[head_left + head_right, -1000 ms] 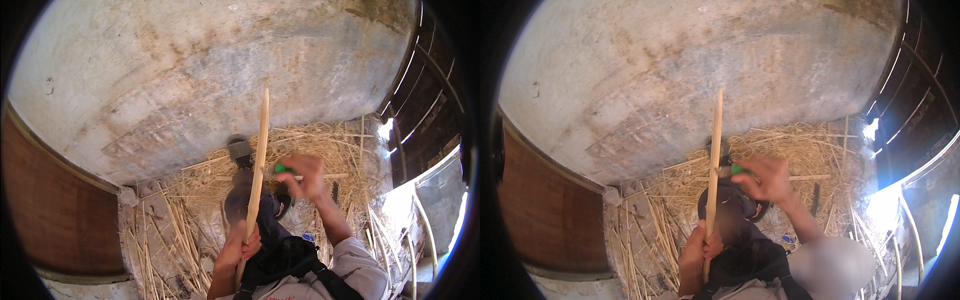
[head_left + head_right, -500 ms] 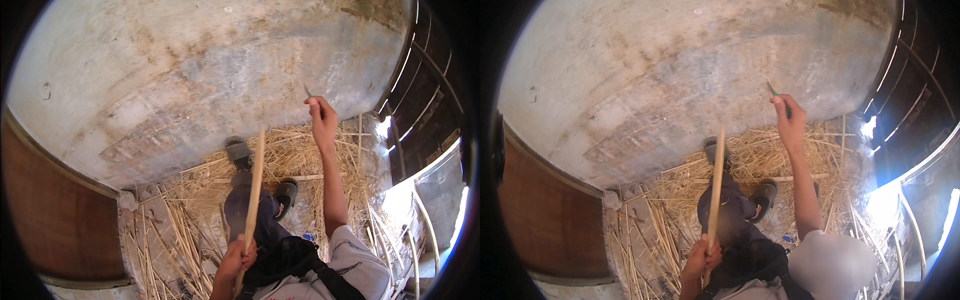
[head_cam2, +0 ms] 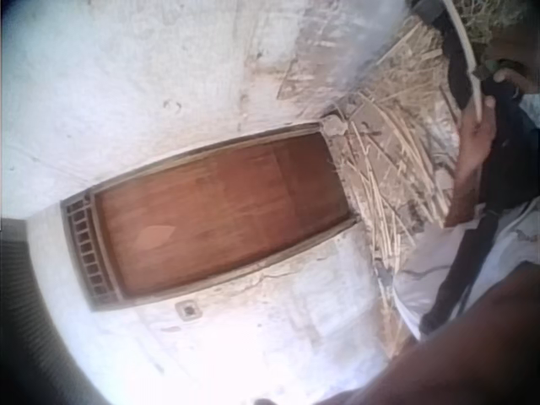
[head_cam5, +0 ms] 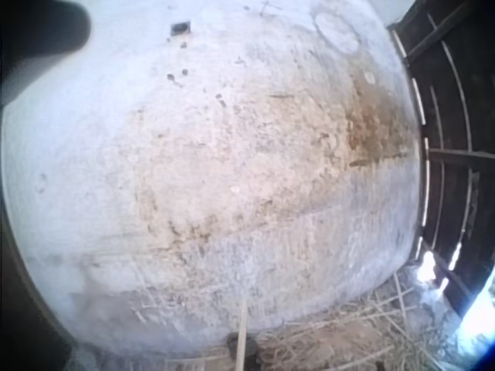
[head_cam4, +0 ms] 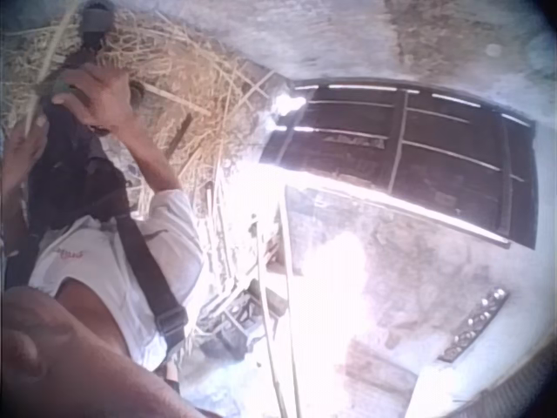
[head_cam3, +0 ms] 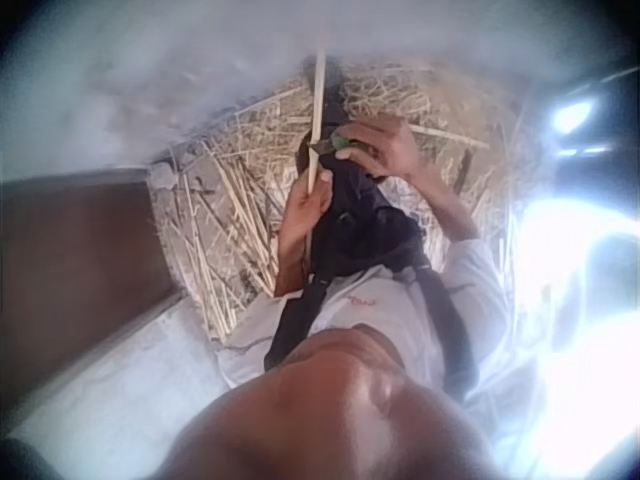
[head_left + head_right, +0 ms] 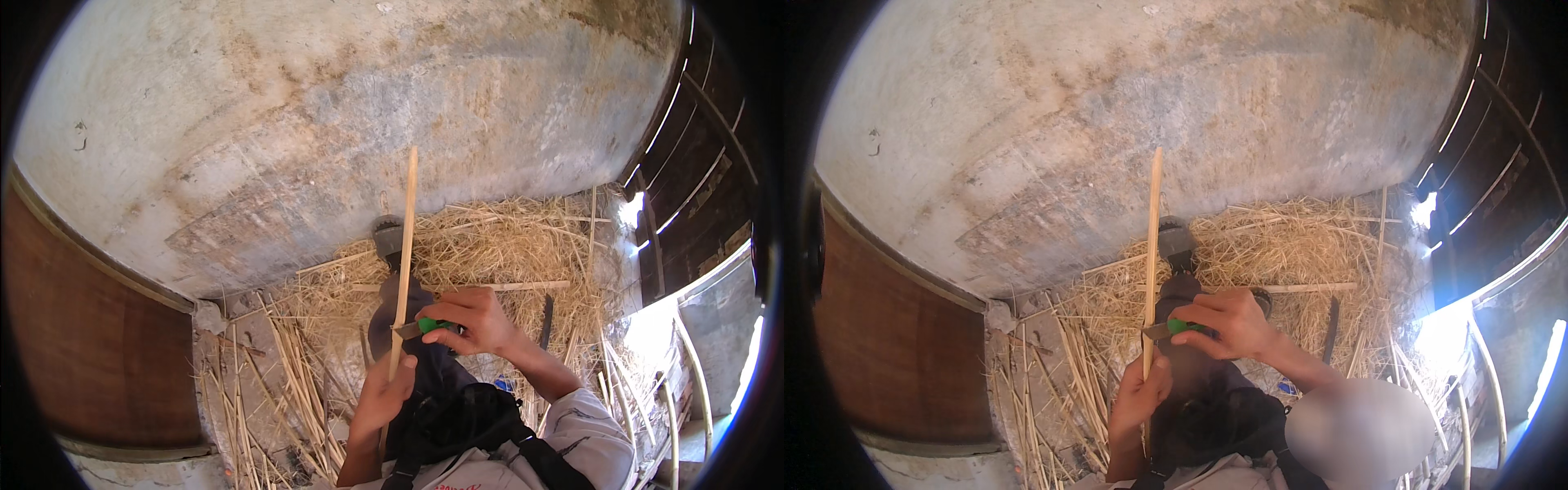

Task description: The person shaves a thin strip of wood using a utility knife and then refines the edge of the wood using a large machete.

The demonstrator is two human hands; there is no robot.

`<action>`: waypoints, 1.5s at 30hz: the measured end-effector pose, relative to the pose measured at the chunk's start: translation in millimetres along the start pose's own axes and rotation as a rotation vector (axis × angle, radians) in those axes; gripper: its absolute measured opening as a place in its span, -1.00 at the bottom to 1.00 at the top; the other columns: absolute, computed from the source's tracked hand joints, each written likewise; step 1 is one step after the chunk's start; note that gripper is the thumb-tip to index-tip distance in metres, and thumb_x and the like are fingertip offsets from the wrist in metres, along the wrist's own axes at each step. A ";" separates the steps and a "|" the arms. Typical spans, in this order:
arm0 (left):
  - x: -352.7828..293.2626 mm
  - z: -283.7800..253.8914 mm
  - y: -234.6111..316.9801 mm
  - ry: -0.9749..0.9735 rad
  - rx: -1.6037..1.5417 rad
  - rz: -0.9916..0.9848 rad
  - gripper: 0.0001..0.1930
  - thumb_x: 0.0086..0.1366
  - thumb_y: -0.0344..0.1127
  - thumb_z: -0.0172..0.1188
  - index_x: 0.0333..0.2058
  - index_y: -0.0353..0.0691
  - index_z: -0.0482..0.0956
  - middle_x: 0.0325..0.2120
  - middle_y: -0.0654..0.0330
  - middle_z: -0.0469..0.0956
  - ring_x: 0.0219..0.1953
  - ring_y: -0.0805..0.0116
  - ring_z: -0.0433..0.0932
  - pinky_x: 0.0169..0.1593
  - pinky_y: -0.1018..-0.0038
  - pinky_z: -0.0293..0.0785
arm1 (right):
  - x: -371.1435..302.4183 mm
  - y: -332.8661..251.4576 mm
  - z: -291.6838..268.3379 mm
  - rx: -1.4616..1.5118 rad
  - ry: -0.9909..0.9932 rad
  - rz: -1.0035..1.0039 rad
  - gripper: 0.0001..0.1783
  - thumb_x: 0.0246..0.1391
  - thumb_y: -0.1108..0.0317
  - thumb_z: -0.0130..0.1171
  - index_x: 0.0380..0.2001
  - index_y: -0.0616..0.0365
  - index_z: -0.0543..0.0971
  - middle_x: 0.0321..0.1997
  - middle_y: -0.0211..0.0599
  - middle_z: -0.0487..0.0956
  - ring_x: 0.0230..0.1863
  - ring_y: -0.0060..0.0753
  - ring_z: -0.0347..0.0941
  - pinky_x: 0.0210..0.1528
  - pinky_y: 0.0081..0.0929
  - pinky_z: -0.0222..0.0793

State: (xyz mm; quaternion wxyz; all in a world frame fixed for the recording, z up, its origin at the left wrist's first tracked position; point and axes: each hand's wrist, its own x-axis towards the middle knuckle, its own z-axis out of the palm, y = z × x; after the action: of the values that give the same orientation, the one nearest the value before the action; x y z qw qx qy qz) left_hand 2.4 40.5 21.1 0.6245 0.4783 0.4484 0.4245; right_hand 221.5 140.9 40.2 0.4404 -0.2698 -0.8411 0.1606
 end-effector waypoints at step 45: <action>-12.7 6.1 10.4 0.166 0.300 -0.042 -0.66 0.61 -0.24 0.02 -0.43 -0.22 0.39 -0.67 0.37 0.33 -0.64 0.61 0.31 -0.55 0.55 0.21 | 7.9 55.2 -39.2 -0.004 0.410 0.333 -0.61 0.31 0.04 0.28 -0.13 0.20 0.71 -0.41 -0.25 0.64 -0.50 -0.41 0.50 -0.44 -0.35 0.37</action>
State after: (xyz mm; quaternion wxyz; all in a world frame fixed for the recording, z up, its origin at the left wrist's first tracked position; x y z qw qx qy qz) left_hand 4.3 28.8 34.1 0.5155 0.5200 0.5668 0.3777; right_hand 267.5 191.2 39.3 0.5684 -0.4324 -0.6787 0.1712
